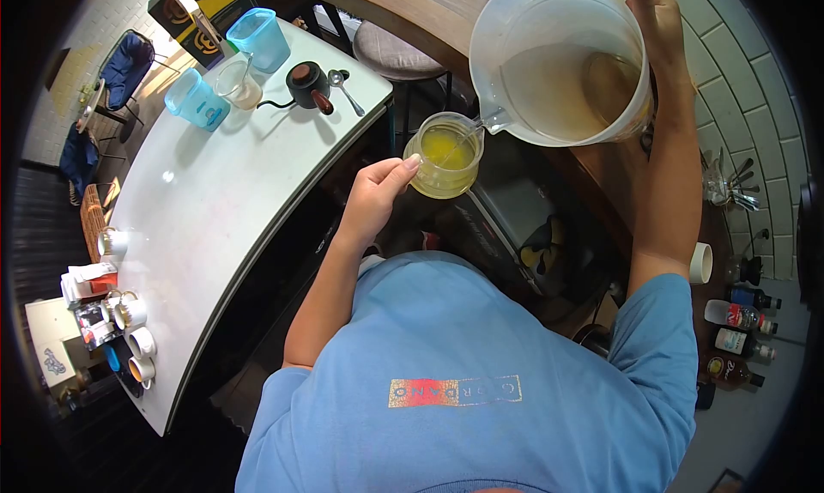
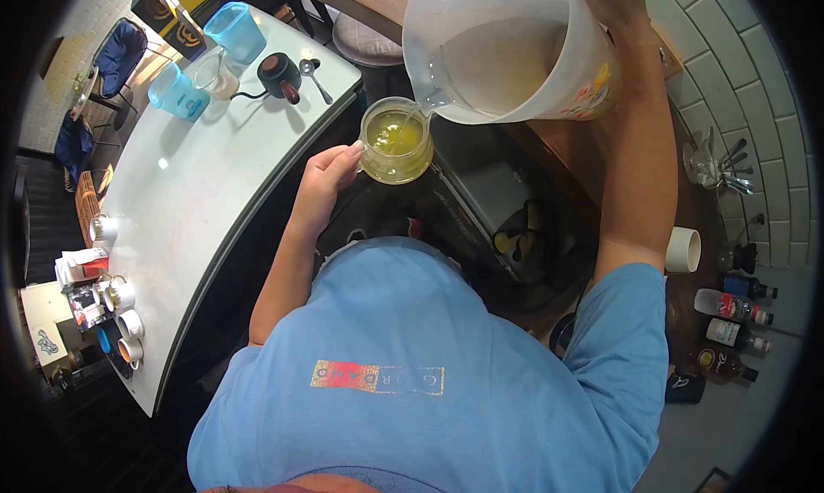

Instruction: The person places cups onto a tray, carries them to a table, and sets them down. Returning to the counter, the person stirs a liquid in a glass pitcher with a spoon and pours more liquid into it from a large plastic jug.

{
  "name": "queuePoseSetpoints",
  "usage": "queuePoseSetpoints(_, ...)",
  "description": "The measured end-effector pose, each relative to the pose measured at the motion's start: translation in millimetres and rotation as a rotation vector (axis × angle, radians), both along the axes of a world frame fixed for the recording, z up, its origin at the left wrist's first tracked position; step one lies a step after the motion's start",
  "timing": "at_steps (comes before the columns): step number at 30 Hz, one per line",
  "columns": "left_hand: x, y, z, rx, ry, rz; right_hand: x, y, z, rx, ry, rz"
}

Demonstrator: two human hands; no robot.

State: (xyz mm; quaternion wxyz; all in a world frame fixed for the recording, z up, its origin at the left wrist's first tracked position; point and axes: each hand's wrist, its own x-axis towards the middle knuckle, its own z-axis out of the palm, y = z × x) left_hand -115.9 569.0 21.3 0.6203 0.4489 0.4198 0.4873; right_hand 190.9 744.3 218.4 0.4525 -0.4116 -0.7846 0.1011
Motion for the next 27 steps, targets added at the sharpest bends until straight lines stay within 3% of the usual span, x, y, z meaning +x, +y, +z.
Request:
queuePoseSetpoints(12,1,1,2,0.001,0.000,0.004,8,13,-8,0.050,0.051,0.104)
queuePoseSetpoints(15,1,1,2,-0.002,-0.003,0.000,97,127,-69,-0.135,0.470,0.073)
queuePoseSetpoints(18,2,0,6,-0.007,0.000,0.006,13,13,-7,0.008,0.036,0.081)
queuePoseSetpoints(24,2,0,8,-0.006,-0.003,0.002,4,4,-1,0.058,-0.010,0.067)
queuePoseSetpoints(27,1,0,7,-0.010,-0.003,-0.005,93,116,-64,-0.025,0.437,0.159)
